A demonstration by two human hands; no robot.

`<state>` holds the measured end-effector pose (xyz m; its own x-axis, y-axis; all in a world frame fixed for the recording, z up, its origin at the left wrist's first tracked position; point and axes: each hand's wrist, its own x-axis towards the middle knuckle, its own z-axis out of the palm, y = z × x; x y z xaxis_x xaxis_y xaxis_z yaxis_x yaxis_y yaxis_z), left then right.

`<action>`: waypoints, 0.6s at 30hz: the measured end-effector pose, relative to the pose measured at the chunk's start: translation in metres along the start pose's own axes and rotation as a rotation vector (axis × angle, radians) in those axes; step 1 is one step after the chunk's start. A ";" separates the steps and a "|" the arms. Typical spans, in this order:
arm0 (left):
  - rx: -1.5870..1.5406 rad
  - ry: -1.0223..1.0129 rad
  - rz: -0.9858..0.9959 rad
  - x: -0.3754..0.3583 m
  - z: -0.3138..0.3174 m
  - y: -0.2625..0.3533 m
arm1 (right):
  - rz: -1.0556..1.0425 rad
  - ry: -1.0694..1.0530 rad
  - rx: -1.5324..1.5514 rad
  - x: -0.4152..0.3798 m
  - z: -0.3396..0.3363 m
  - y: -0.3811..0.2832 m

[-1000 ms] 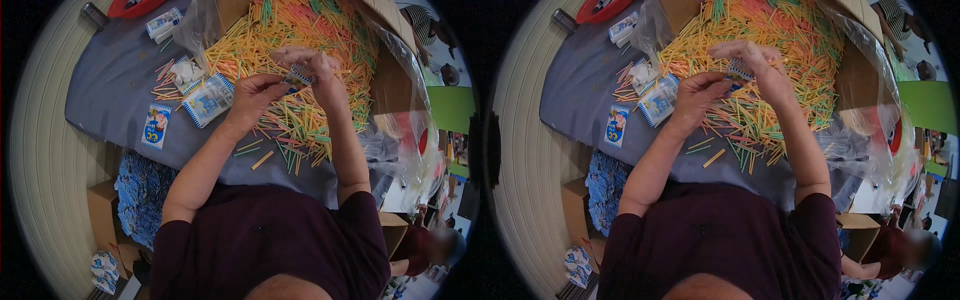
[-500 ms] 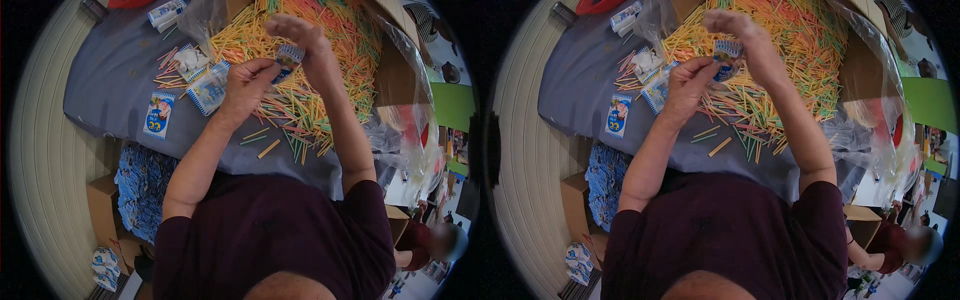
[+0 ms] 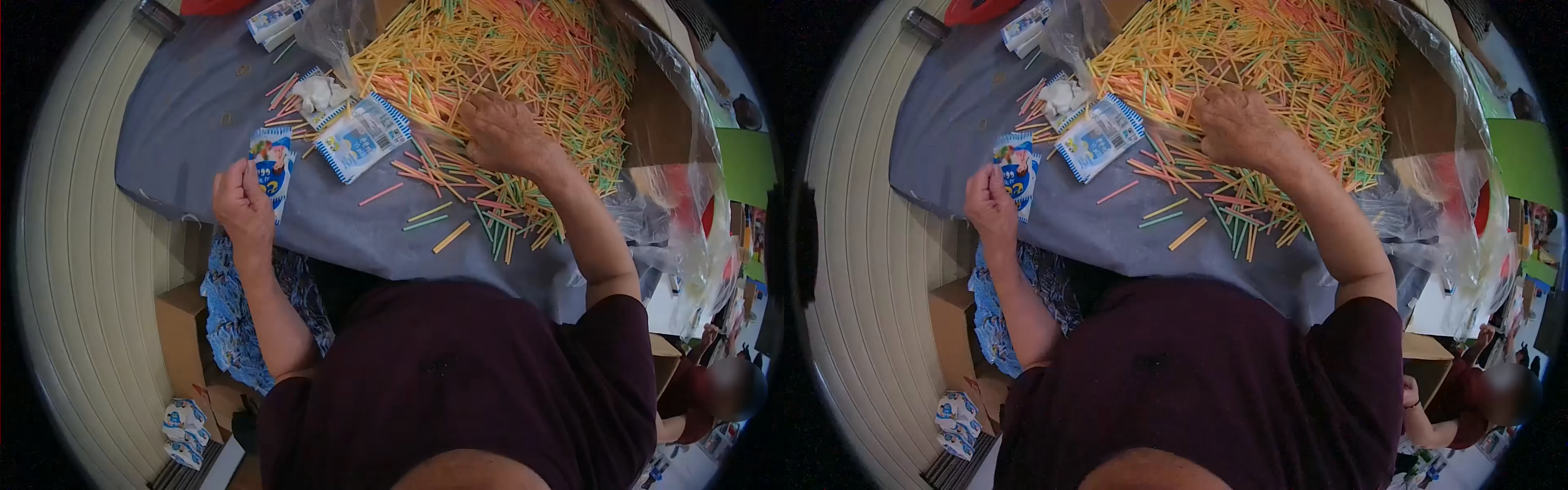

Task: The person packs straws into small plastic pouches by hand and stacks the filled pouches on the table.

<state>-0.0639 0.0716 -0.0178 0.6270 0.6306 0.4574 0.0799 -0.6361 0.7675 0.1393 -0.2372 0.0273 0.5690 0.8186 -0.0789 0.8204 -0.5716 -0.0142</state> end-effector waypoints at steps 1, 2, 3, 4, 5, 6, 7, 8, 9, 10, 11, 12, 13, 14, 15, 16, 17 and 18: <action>0.359 -0.083 0.193 -0.001 -0.007 -0.005 | -0.002 -0.051 -0.013 0.001 -0.001 -0.002; 0.718 -0.167 0.384 -0.001 -0.012 -0.009 | -0.007 -0.047 -0.010 0.003 -0.001 -0.006; 0.720 -0.165 0.386 0.001 -0.012 -0.005 | 0.029 -0.075 -0.008 0.004 -0.002 -0.011; 0.675 -0.062 0.411 0.001 -0.008 0.006 | 0.069 -0.108 -0.008 0.003 -0.002 -0.014; 0.626 0.039 0.428 -0.001 -0.001 0.018 | 0.070 -0.114 -0.015 0.000 0.003 -0.014; 0.620 0.040 0.415 -0.002 0.006 0.030 | 0.049 0.028 0.006 -0.007 0.012 -0.010; 0.522 -0.005 0.461 0.000 0.015 0.042 | 0.020 0.171 0.028 -0.012 0.016 -0.006; 0.428 -0.045 0.504 -0.001 0.026 0.052 | 0.002 0.163 0.021 -0.015 0.014 -0.003; 0.336 -0.183 0.522 -0.006 0.039 0.061 | 0.027 0.124 0.103 -0.016 0.010 0.001; 0.242 -0.320 0.541 -0.009 0.050 0.069 | 0.055 0.087 0.186 -0.017 0.007 0.005; 0.247 -0.309 0.534 -0.011 0.057 0.072 | 0.073 0.099 0.243 -0.020 0.005 0.008; 0.295 -0.329 0.573 -0.014 0.067 0.072 | 0.069 0.100 0.240 -0.021 0.000 0.004; 0.337 -0.355 0.619 -0.016 0.074 0.072 | 0.120 0.154 0.481 -0.025 -0.007 0.000; 0.325 -0.360 0.629 -0.017 0.077 0.070 | 0.179 0.211 0.720 -0.029 -0.011 -0.002; 0.358 -0.352 0.619 -0.019 0.080 0.067 | 0.219 0.256 0.853 -0.032 -0.011 -0.005; 0.393 -0.344 0.604 -0.022 0.083 0.066 | 0.233 0.256 0.849 -0.036 -0.009 -0.002; 0.391 -0.345 0.602 -0.026 0.086 0.066 | 0.328 0.220 0.995 -0.036 -0.006 0.001; 0.385 -0.316 0.647 -0.028 0.087 0.065 | 0.414 0.180 1.145 -0.033 -0.001 0.003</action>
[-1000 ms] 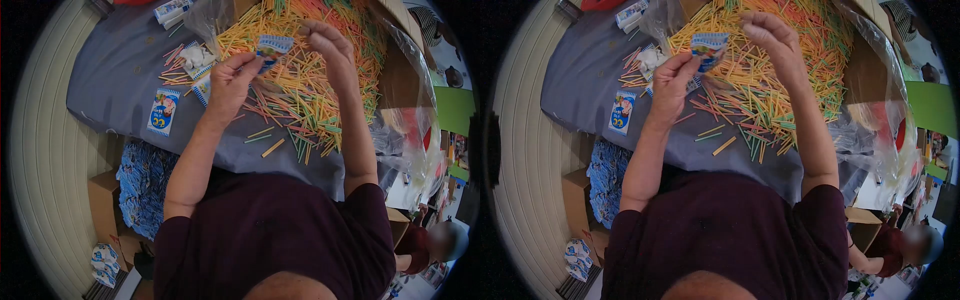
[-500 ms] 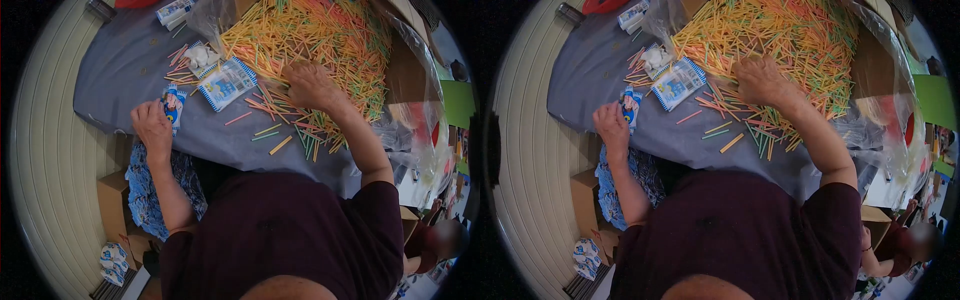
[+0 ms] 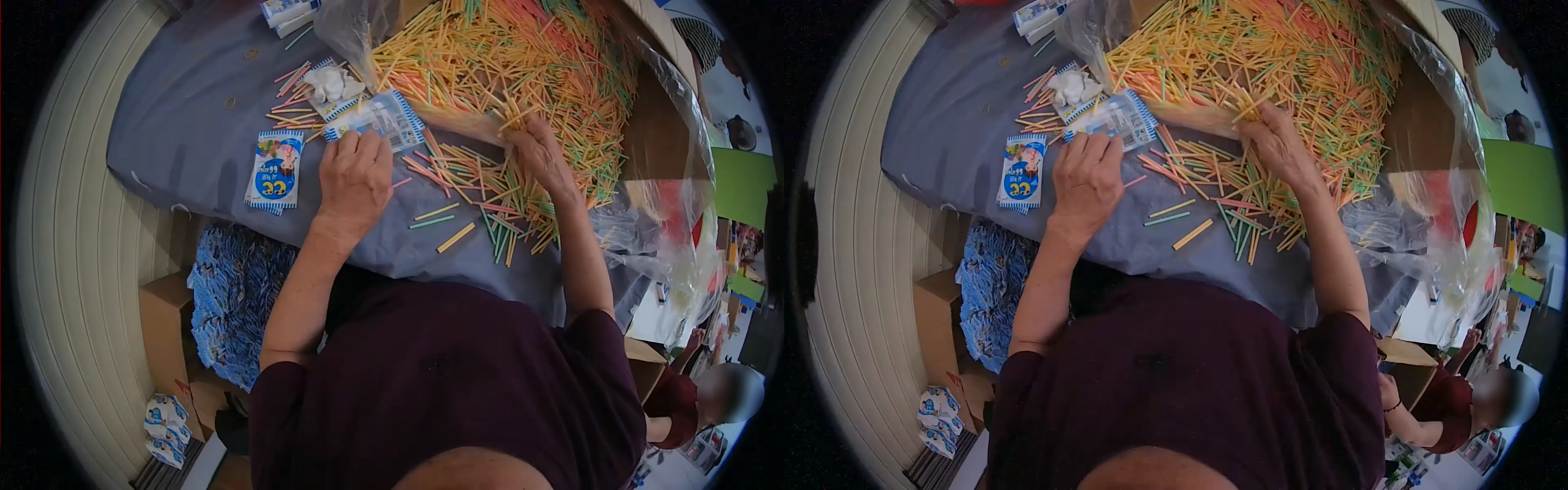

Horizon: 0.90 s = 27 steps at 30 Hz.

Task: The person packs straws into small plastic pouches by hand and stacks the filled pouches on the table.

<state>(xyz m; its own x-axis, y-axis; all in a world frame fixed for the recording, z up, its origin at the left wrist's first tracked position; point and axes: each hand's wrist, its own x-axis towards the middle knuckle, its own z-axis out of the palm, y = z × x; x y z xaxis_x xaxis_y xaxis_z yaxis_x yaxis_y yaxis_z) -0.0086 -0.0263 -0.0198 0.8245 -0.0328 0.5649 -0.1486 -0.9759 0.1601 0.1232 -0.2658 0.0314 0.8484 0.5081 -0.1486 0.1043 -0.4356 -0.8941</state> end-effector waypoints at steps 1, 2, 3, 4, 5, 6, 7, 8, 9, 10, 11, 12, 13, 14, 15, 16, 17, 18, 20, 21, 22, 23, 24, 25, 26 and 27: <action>0.018 0.035 0.039 -0.002 0.000 -0.001 | -0.007 -0.008 0.007 0.007 -0.001 0.008; 0.030 0.032 0.040 -0.003 0.001 -0.003 | -0.021 -0.031 0.040 0.014 -0.006 0.019; 0.006 0.045 0.033 -0.004 0.002 -0.004 | -0.032 -0.049 0.072 0.016 -0.007 0.019; -0.022 0.058 0.028 -0.004 0.003 -0.004 | -0.074 -0.076 -0.011 0.017 -0.011 0.017; -0.021 0.055 0.035 -0.004 0.002 -0.004 | -0.074 -0.071 -0.006 0.016 -0.013 0.015; -0.060 0.039 -0.017 -0.003 -0.001 -0.004 | -0.047 -0.144 -0.011 0.015 -0.013 0.010; -0.101 0.022 -0.070 -0.002 -0.004 -0.002 | -0.019 -0.217 -0.017 0.013 -0.013 0.009; -0.103 0.019 -0.066 0.000 -0.007 0.001 | -0.016 -0.213 -0.014 0.013 -0.014 0.017; -0.127 0.006 -0.108 0.006 -0.014 0.007 | -0.103 -0.258 -0.025 0.014 -0.013 0.026; -0.150 -0.005 -0.153 0.009 -0.018 0.010 | -0.191 -0.305 -0.036 0.015 -0.013 0.032; -0.147 -0.005 -0.156 0.008 -0.019 0.010 | -0.193 -0.308 -0.035 0.012 -0.013 0.036; -0.152 -0.018 -0.165 0.008 -0.019 0.009 | -0.336 -0.232 -0.243 0.004 -0.009 0.033; -0.159 -0.030 -0.174 0.009 -0.019 0.008 | -0.478 -0.150 -0.452 -0.004 -0.005 0.031; -0.159 -0.030 -0.173 0.008 -0.018 0.005 | -0.478 -0.149 -0.453 -0.012 -0.001 0.030; -0.185 -0.003 -0.186 0.007 -0.015 0.000 | -0.521 -0.119 -0.475 -0.022 0.004 0.029; -0.213 0.023 -0.196 0.007 -0.012 -0.001 | -0.563 -0.088 -0.500 -0.031 0.008 0.030; -0.220 0.024 -0.192 0.007 -0.010 -0.001 | -0.605 -0.056 -0.525 -0.035 0.010 0.032; -0.171 0.060 -0.150 0.007 -0.008 0.001 | -0.666 0.012 -0.419 -0.035 0.012 0.040; -0.123 0.095 -0.107 0.004 -0.004 0.003 | -0.494 0.025 -0.066 -0.035 0.003 0.050; -0.062 0.088 -0.076 0.001 -0.002 0.005 | -0.319 0.036 0.286 -0.034 0.000 0.049; 0.000 0.082 -0.044 0.000 -0.001 0.006 | -0.249 0.138 0.660 -0.031 0.003 0.044; -0.003 0.084 -0.040 -0.001 -0.002 0.007 | -0.250 0.142 0.659 -0.026 -0.002 0.043; -0.006 0.084 -0.044 -0.001 -0.003 0.008 | -0.212 0.175 0.867 -0.019 -0.013 0.045; -0.010 0.085 -0.047 0.000 -0.004 0.009 | -0.171 0.208 1.074 -0.013 -0.022 0.046; -0.014 0.088 -0.044 0.000 -0.003 0.008 | -0.117 0.206 1.130 -0.010 -0.028 0.045; -0.029 0.103 -0.047 0.000 -0.003 0.006 | -0.118 0.207 1.127 -0.006 -0.031 0.041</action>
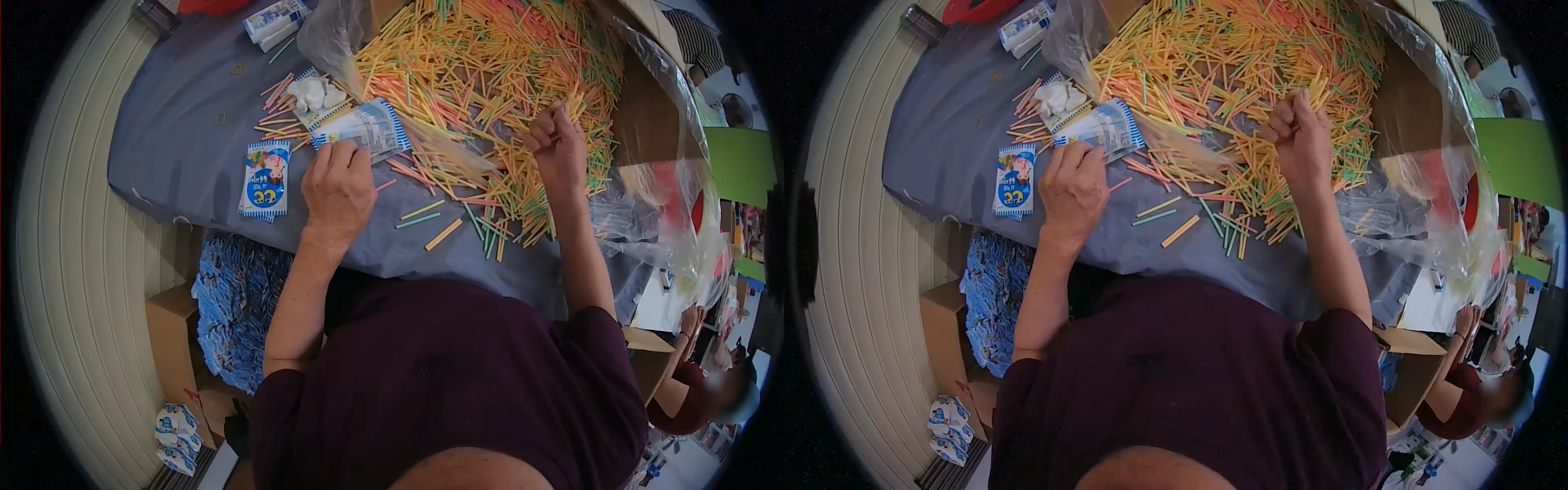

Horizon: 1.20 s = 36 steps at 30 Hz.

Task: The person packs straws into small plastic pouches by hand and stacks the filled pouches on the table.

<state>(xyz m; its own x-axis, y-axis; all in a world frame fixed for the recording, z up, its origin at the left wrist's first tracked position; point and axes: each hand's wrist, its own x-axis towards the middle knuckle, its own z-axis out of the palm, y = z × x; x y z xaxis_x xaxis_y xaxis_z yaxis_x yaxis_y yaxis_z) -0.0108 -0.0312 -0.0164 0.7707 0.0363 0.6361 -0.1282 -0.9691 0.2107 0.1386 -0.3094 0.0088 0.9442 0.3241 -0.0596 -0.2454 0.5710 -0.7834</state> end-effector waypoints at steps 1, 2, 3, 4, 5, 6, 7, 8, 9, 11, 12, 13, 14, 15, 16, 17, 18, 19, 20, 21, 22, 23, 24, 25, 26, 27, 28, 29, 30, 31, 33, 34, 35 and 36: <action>-0.013 0.012 -0.004 0.000 -0.001 -0.001 | -0.022 -0.015 -0.015 0.004 0.004 -0.003; -0.012 0.010 -0.006 0.002 -0.002 -0.003 | -0.043 -0.030 -0.027 0.008 0.008 -0.004; -0.024 0.068 0.002 0.007 -0.005 -0.004 | -0.040 -0.031 -0.025 0.014 0.010 -0.003; -0.037 0.126 0.009 0.010 -0.007 -0.006 | -0.132 -0.103 -0.126 0.020 0.012 -0.002; -0.035 0.120 0.006 0.011 -0.009 -0.006 | -0.221 -0.174 -0.228 0.024 0.015 -0.001; -0.005 0.044 -0.002 0.010 -0.010 -0.006 | -0.212 -0.176 -0.226 0.026 0.024 0.001; 0.027 -0.029 -0.010 0.010 -0.012 -0.007 | -0.228 -0.195 -0.633 0.030 0.037 0.003; 0.036 -0.029 -0.016 0.008 -0.012 -0.008 | -0.245 -0.213 -1.038 0.035 0.045 0.005; 0.029 -0.041 -0.027 0.006 -0.012 -0.007 | -0.184 -0.322 -1.336 0.053 0.034 0.017; 0.016 -0.060 -0.036 0.004 -0.013 -0.004 | -0.375 -0.399 -1.689 0.051 0.045 0.036; -0.011 -0.068 -0.053 0.006 -0.016 -0.002 | -0.580 -0.478 -2.041 0.049 0.054 0.046; -0.034 -0.074 -0.071 0.007 -0.018 -0.002 | -0.347 -0.508 -2.130 0.050 0.066 0.051; -0.028 -0.075 -0.078 0.006 -0.018 -0.003 | -0.349 -0.519 -2.126 0.050 0.074 0.050; -0.032 -0.092 -0.080 0.005 -0.017 -0.005 | -0.377 -0.542 -2.209 0.050 0.081 0.048; -0.039 -0.110 -0.079 0.005 -0.017 -0.007 | -0.405 -0.559 -2.293 0.050 0.086 0.049; -0.039 -0.112 -0.076 0.006 -0.017 -0.009 | -0.403 -0.556 -2.292 0.051 0.086 0.052; -0.075 -0.092 -0.094 0.008 -0.017 -0.011 | -0.443 -0.561 -2.342 0.053 0.085 0.056; -0.114 -0.068 -0.110 0.010 -0.016 -0.013 | -0.485 -0.563 -2.397 0.057 0.083 0.055; -0.124 -0.065 -0.103 0.013 -0.017 -0.014 | -0.482 -0.552 -2.406 0.059 0.081 0.052; -0.062 -0.038 -0.053 0.015 -0.019 -0.015 | -0.486 -0.533 -2.354 0.061 0.079 0.048; 0.003 -0.011 -0.006 0.016 -0.021 -0.015 | -0.491 -0.519 -2.300 0.062 0.076 0.044; 0.001 -0.006 -0.011 0.012 -0.018 -0.015 | -0.494 -0.523 -2.305 0.062 0.073 0.040; 0.008 -0.052 -0.034 0.006 -0.014 -0.016 | -0.341 -0.423 -1.850 0.060 0.069 0.034; 0.018 -0.100 -0.056 0.003 -0.013 -0.016 | -0.194 -0.321 -1.390 0.060 0.065 0.029; 0.020 -0.099 -0.055 0.003 -0.015 -0.017 | -0.275 -0.230 -1.221 0.065 0.048 0.035; -0.026 -0.105 -0.082 0.003 -0.018 -0.015 | -0.272 -0.223 -1.221 0.066 0.041 0.034; -0.074 -0.112 -0.110 0.003 -0.020 -0.013 | -0.214 -0.183 -0.930 0.065 0.035 0.031; -0.077 -0.112 -0.108 0.006 -0.023 -0.011 | -0.161 -0.146 -0.638 0.068 0.028 0.028; -0.077 -0.161 -0.122 0.009 -0.027 -0.011 | -0.150 -0.175 -0.463 0.075 0.023 0.027; -0.075 -0.210 -0.137 0.011 -0.030 -0.012 | -0.151 -0.179 -0.460 0.077 0.018 0.028; -0.111 -0.174 -0.148 0.009 -0.026 -0.019 | -0.263 -0.382 -0.124 0.077 0.015 0.026; -0.154 -0.141 -0.156 0.008 -0.023 -0.022 | -0.264 -0.383 -0.121 0.076 0.017 0.025; -0.152 -0.141 -0.151 0.008 -0.023 -0.024 | -0.281 -0.310 -0.170 0.076 0.019 0.023; -0.176 -0.071 -0.127 0.009 -0.022 -0.026 | -0.299 -0.231 -0.219 0.074 0.020 0.022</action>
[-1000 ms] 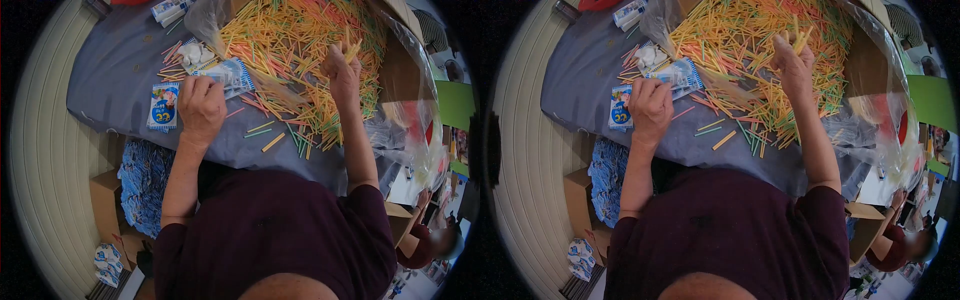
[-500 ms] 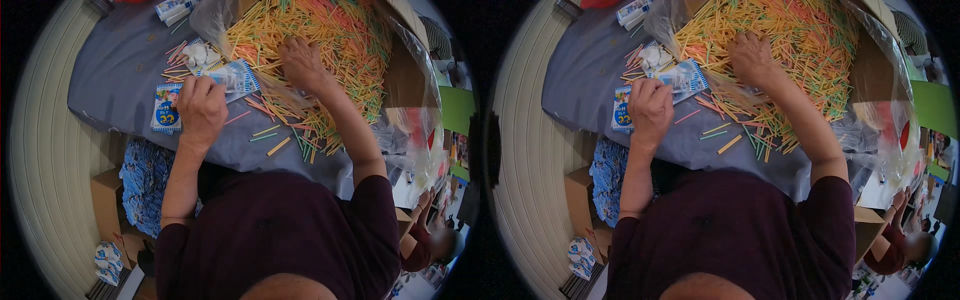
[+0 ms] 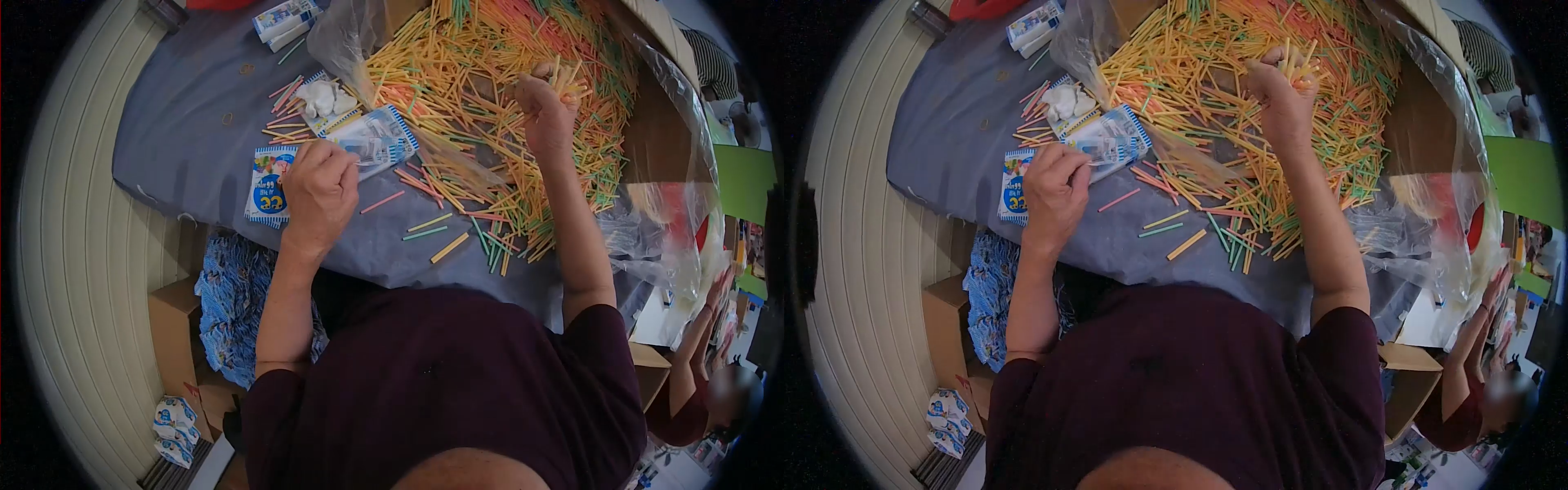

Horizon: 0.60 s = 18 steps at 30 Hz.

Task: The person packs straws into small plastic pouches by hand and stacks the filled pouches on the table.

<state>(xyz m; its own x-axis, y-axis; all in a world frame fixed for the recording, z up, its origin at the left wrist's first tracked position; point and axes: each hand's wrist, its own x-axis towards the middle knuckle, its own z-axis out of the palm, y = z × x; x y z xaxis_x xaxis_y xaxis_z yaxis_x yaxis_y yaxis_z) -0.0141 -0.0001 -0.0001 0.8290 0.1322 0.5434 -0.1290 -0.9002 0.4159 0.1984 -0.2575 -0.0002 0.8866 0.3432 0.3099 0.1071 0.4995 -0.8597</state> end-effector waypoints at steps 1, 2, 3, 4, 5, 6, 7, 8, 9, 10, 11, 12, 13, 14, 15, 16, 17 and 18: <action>-0.029 0.064 0.029 0.001 0.002 -0.001 | -0.003 0.008 -0.001 -0.002 0.007 -0.005; -0.033 0.060 0.032 0.000 0.004 0.000 | -0.026 0.006 -0.175 -0.005 0.017 -0.009; -0.020 0.052 0.023 -0.002 0.005 0.001 | -0.046 0.000 -0.347 -0.006 0.023 -0.011; -0.005 0.046 0.011 -0.004 0.004 0.002 | -0.046 -0.002 -0.346 -0.007 0.021 -0.006; -0.002 0.049 0.010 -0.005 0.003 0.003 | -0.027 -0.144 -0.649 -0.007 0.015 0.003; 0.004 0.022 -0.011 -0.006 0.002 0.004 | -0.009 -0.284 -0.953 -0.007 0.008 0.013; 0.005 -0.003 -0.031 -0.006 0.002 0.004 | -0.281 -0.497 -1.136 0.000 0.002 0.017; 0.002 0.003 -0.034 -0.004 0.001 0.004 | -0.283 -0.504 -1.141 -0.001 -0.003 0.018; -0.023 -0.031 -0.058 -0.001 -0.004 0.005 | -0.136 -0.436 -1.069 -0.004 0.004 0.010; -0.047 -0.069 -0.079 -0.001 -0.008 0.005 | 0.012 -0.363 -0.993 -0.009 0.011 0.005; -0.047 -0.065 -0.082 0.000 -0.010 0.004 | 0.168 -0.228 -0.804 -0.013 0.018 0.001; -0.076 -0.092 -0.093 0.001 -0.011 0.002 | 0.166 -0.231 -0.808 -0.011 0.017 -0.002; -0.104 -0.117 -0.101 0.002 -0.011 0.001 | 0.107 -0.209 -0.812 -0.009 0.015 -0.005; -0.106 -0.110 -0.100 0.003 -0.011 0.000 | 0.046 -0.187 -0.815 -0.007 0.015 -0.009; -0.150 -0.097 -0.145 0.004 -0.009 -0.001 | 0.033 -0.151 -0.840 -0.008 0.022 -0.019; -0.195 -0.085 -0.189 0.005 -0.008 -0.001 | 0.027 -0.150 -0.844 -0.008 0.019 -0.018; -0.200 -0.082 -0.184 0.007 -0.008 -0.001 | 0.077 -0.147 -0.503 -0.008 0.011 -0.016; -0.273 -0.041 -0.196 0.008 -0.009 0.000 | 0.125 -0.139 -0.163 -0.008 0.009 -0.017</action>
<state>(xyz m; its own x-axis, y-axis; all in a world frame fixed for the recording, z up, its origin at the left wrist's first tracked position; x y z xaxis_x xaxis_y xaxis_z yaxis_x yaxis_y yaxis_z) -0.0123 0.0048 0.0102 0.8728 0.2704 0.4063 -0.1013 -0.7140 0.6928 0.1859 -0.2618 0.0155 0.8285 0.5059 0.2401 0.0814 0.3155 -0.9454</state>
